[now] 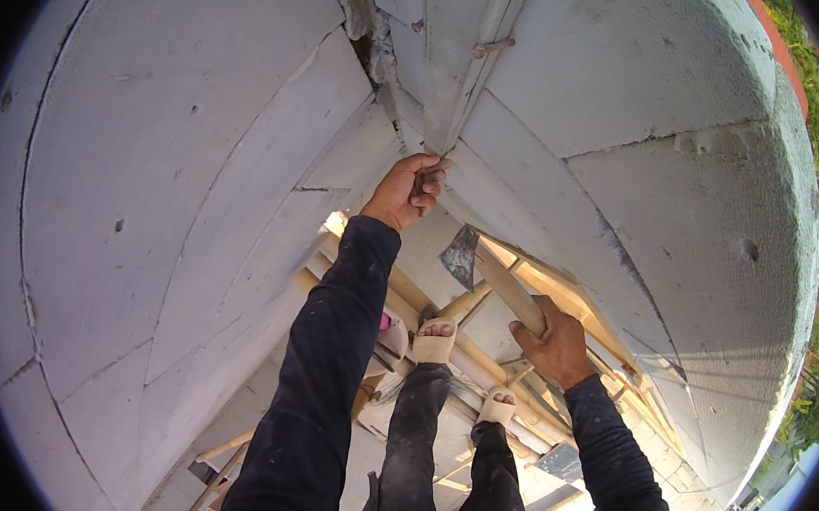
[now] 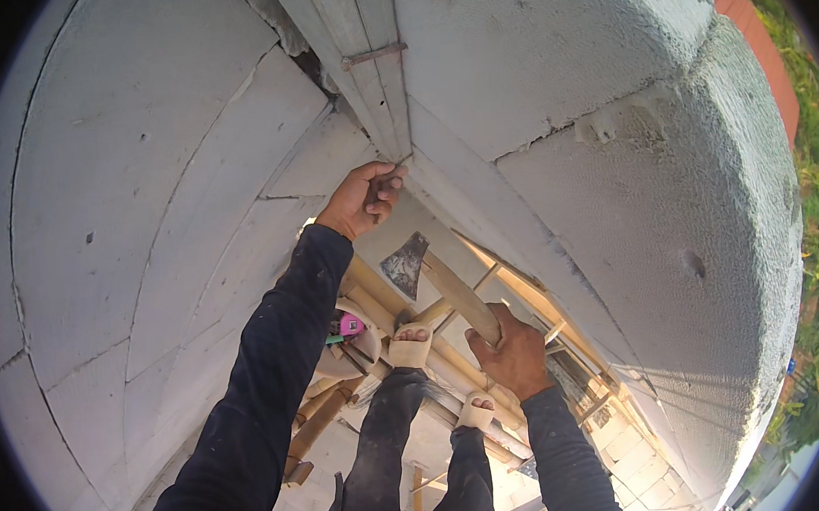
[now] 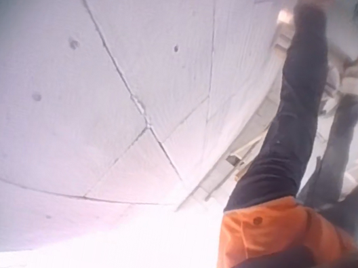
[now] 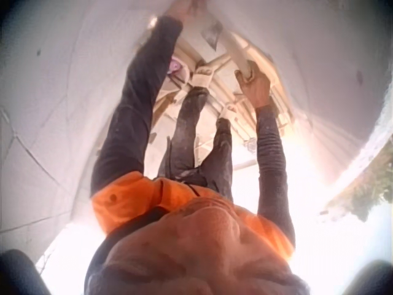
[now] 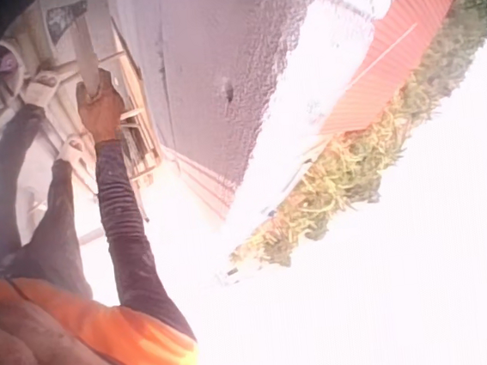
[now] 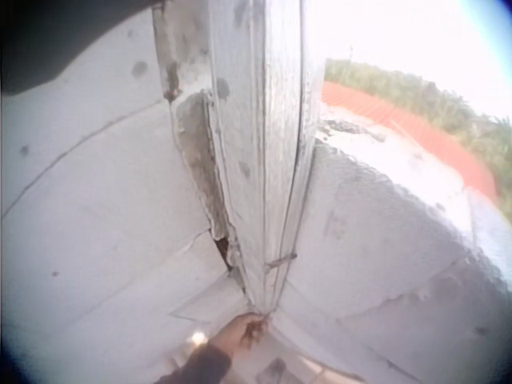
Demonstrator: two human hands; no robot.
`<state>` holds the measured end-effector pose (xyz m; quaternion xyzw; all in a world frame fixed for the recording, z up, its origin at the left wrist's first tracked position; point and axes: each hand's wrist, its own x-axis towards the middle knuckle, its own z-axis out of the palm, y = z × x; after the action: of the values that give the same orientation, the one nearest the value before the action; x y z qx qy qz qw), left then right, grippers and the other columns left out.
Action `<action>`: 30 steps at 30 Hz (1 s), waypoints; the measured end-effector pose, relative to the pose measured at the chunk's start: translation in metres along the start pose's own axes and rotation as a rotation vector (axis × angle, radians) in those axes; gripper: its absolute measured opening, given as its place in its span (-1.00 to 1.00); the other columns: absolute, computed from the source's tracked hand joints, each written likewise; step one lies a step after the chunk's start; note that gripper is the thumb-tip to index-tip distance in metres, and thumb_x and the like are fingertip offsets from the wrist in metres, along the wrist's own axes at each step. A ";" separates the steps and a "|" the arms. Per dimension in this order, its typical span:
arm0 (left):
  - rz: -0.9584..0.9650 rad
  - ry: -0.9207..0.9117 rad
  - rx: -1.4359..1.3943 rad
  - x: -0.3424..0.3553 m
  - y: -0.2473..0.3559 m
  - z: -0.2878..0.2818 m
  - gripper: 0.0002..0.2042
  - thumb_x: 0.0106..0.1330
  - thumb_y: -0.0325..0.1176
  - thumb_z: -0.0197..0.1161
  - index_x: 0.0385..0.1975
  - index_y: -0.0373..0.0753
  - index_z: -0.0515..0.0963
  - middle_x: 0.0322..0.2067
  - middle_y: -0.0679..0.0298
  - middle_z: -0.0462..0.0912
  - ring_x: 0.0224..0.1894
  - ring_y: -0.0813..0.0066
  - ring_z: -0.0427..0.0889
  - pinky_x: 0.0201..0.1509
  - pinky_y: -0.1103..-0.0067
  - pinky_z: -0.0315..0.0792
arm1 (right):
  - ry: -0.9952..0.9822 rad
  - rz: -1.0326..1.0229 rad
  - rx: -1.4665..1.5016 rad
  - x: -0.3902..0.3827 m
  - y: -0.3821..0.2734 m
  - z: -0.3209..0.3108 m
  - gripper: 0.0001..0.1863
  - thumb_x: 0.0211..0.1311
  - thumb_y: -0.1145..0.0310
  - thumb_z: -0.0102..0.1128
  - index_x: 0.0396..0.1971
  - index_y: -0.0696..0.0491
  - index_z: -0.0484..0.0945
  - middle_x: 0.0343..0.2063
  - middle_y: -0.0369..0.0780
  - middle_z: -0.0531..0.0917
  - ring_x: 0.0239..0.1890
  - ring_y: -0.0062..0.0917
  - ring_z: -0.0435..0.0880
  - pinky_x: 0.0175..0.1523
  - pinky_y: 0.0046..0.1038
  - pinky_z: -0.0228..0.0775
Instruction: The person uses a small axe to chip at a concrete wall, then uses a tape measure and a level to position and align blocks on the structure.
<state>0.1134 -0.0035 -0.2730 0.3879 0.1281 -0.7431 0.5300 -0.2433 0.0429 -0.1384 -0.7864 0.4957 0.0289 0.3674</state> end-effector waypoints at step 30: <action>0.162 -0.095 0.220 0.004 0.001 -0.014 -0.84 0.48 -0.34 0.33 -0.09 -0.26 0.60 0.07 0.12 0.74 -0.26 0.48 0.67 -0.47 0.65 0.48 | -0.101 -0.071 -0.101 0.104 -0.033 -0.002 -0.40 0.45 -0.10 0.25 0.20 0.09 0.54 -0.18 0.06 0.77 -0.17 0.02 0.79 -0.01 -0.05 0.60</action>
<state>0.1201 0.0014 -0.2852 0.4170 -0.0109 -0.7248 0.5482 -0.1646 -0.0294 -0.1617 -0.8184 0.4464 0.0805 0.3527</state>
